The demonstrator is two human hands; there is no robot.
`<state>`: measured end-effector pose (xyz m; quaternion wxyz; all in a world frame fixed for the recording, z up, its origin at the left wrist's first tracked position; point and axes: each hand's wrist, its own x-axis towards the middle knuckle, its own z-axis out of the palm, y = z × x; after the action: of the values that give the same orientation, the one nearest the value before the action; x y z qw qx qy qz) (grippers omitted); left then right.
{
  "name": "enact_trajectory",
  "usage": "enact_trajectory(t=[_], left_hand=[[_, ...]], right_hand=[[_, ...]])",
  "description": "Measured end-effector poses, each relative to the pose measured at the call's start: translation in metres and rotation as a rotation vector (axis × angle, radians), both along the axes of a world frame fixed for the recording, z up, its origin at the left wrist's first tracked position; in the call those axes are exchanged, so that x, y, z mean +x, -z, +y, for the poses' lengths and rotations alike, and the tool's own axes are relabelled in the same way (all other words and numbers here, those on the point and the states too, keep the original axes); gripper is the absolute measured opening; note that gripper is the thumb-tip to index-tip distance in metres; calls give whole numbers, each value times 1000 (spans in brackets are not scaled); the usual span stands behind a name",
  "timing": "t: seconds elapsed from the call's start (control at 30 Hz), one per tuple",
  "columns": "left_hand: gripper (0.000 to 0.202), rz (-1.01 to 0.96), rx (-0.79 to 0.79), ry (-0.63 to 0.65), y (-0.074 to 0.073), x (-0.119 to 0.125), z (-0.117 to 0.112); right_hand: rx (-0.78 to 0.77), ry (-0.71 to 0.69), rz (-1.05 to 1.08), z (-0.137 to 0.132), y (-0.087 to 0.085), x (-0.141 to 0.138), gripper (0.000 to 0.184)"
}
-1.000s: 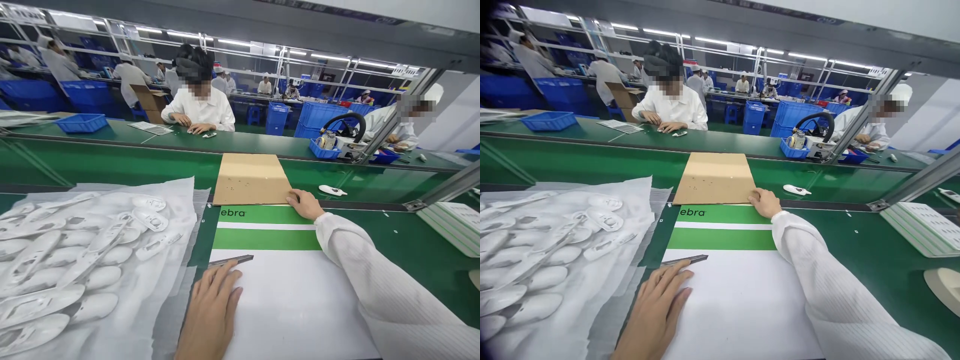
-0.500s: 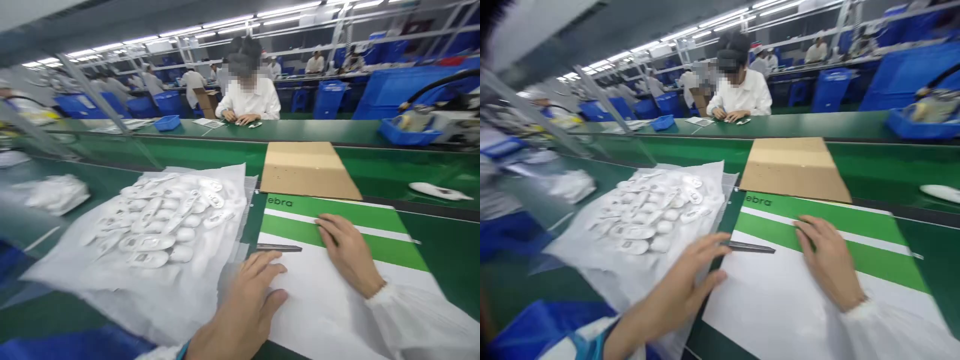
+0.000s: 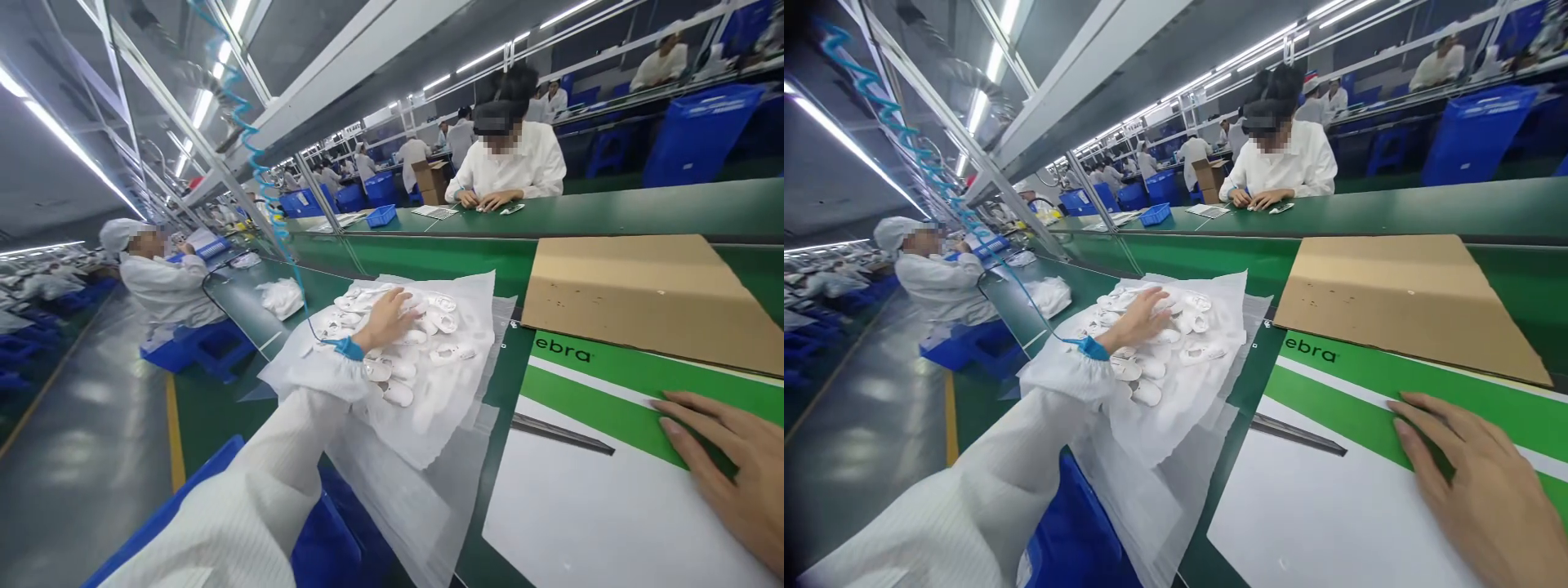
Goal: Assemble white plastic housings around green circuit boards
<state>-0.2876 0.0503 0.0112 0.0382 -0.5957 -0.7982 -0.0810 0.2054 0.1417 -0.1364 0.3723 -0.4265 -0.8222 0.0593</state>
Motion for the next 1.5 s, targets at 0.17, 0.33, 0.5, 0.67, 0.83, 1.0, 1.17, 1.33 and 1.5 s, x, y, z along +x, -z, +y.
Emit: enact_trajectory(t=[0.17,0.33,0.5,0.67,0.83,1.0,1.17,1.33,1.5], left_hand=[[36,11,-18,-146,-21,-32,12],[33,21,2,-68,-33,2,24],[29,-126,9,347,-35,110,40],[19,-278,29,602,6,219,58],[18,-306,138,480,57,268,73],[19,-324,190,452,70,271,72],[17,-334,215,475,70,270,69],[18,-339,218,480,70,271,70],[17,-342,231,476,71,270,71]], right_hand=[[12,-39,-134,-15,-26,-7,40],[16,3,-96,-27,-47,-20,40],[-15,5,-57,-27,-50,-24,33],[-46,4,-43,-28,-57,-27,30],[-54,-12,-47,-31,-60,-29,29],[-53,151,-180,-37,-56,-28,40],[-84,185,-230,-40,-53,-25,47],[-100,197,-230,-39,-55,-25,45],[-90,175,-218,-37,-53,-25,44]])
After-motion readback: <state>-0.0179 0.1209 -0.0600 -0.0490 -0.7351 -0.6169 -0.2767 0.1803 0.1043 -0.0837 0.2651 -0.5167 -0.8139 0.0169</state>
